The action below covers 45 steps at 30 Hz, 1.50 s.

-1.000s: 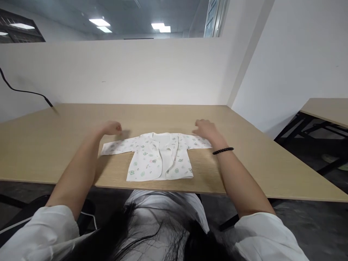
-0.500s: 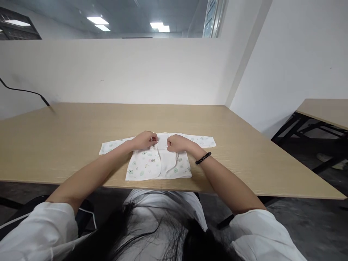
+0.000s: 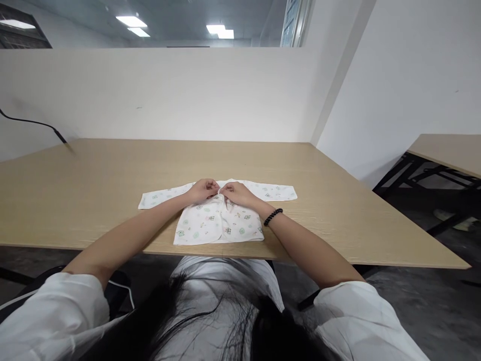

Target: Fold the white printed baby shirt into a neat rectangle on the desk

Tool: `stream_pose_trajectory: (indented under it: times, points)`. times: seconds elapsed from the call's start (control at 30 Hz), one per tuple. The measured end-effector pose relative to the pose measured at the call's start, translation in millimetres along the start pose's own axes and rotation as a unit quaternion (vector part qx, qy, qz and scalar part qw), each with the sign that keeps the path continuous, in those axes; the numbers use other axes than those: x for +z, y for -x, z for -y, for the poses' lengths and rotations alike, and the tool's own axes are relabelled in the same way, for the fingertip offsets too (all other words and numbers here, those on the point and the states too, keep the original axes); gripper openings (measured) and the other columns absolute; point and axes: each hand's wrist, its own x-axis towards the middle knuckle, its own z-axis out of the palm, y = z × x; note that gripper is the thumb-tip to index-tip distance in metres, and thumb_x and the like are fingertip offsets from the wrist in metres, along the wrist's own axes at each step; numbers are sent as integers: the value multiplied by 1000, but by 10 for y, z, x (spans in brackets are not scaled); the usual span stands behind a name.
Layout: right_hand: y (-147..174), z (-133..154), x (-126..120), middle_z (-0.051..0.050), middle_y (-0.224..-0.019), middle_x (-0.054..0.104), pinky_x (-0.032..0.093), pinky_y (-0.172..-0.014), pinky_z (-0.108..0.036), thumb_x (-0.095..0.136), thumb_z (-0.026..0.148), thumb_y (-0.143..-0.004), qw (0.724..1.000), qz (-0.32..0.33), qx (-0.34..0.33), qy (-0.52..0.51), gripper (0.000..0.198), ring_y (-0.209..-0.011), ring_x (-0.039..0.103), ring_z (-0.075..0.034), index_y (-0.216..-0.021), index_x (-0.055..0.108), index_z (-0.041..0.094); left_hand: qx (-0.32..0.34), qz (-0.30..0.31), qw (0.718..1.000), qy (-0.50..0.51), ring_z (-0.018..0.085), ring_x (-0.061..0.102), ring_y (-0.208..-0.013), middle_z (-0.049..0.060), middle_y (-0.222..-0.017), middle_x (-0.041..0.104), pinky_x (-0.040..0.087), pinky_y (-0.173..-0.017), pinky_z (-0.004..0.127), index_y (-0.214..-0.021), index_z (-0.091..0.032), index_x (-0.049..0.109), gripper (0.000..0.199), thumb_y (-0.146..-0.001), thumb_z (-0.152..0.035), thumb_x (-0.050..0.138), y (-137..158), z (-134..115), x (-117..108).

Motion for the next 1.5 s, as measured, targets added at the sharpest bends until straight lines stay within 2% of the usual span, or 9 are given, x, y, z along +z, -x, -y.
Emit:
stream_pose_trajectory:
  times: [0.1,0.23,0.57,0.87,1.03,1.27,1.4,1.5]
  points:
    - [-51,-56,-1,-5,-81,72,42,-56,-21,56,23,-88,999,-34,-2,12,15,-65,62,-13,-88,69,16,-6,-12,1000,-13,13,59,-61,2,-68,68,43,-59,24,-80,-16,68,9,-71,-18,65,13,-26,4]
    - [-127,-104,16,-3,-81,73,44,-67,-23,63,15,-80,996,-78,-9,46,9,-74,64,-15,-83,71,17,-15,-18,999,-27,16,63,-69,4,-73,70,46,-63,24,-78,-16,70,12,-67,-17,66,15,-49,7]
    - [-187,-138,101,-3,-79,73,44,-72,-26,70,22,-79,988,-116,-20,96,3,-78,66,-17,-79,71,20,-17,5,1000,-21,14,56,-60,1,-66,65,41,-54,24,-77,-15,70,15,-68,-26,63,-63,45,9]
    - [-196,-132,128,-5,-85,74,44,-72,-25,69,28,-83,986,-113,-40,117,10,-81,66,-18,-78,70,19,6,5,1000,-2,12,52,-59,-1,-64,62,41,-58,23,-77,-15,69,11,-70,-23,65,-52,45,2]
    - [-189,-113,143,-6,-86,73,42,-71,-25,64,22,-84,984,-111,-37,131,7,-82,64,-18,-79,69,18,11,-7,1000,9,12,54,-60,0,-63,63,41,-58,23,-78,-15,70,15,-75,-29,64,-45,59,3]
    - [-208,-88,162,-4,-81,72,40,-65,-24,62,17,-78,988,-100,3,119,6,-75,62,-16,-79,69,17,16,-9,999,27,10,51,-51,-1,-59,62,39,-55,23,-78,-15,68,15,-73,-28,65,-82,134,11]
    - [-247,-109,116,-3,-73,70,40,-60,-23,59,22,-81,992,-82,34,84,14,-66,60,-14,-78,70,15,26,-5,999,27,11,51,-52,-2,-58,60,40,-55,23,-79,-15,68,15,-73,-28,65,-75,131,14]
    - [-265,-118,84,-1,-67,68,39,-56,-23,59,28,-82,994,-69,50,68,18,-61,58,-13,-79,70,14,39,-14,999,18,11,53,-57,-1,-65,63,42,-58,23,-81,-15,68,15,-72,-26,65,-47,105,14]
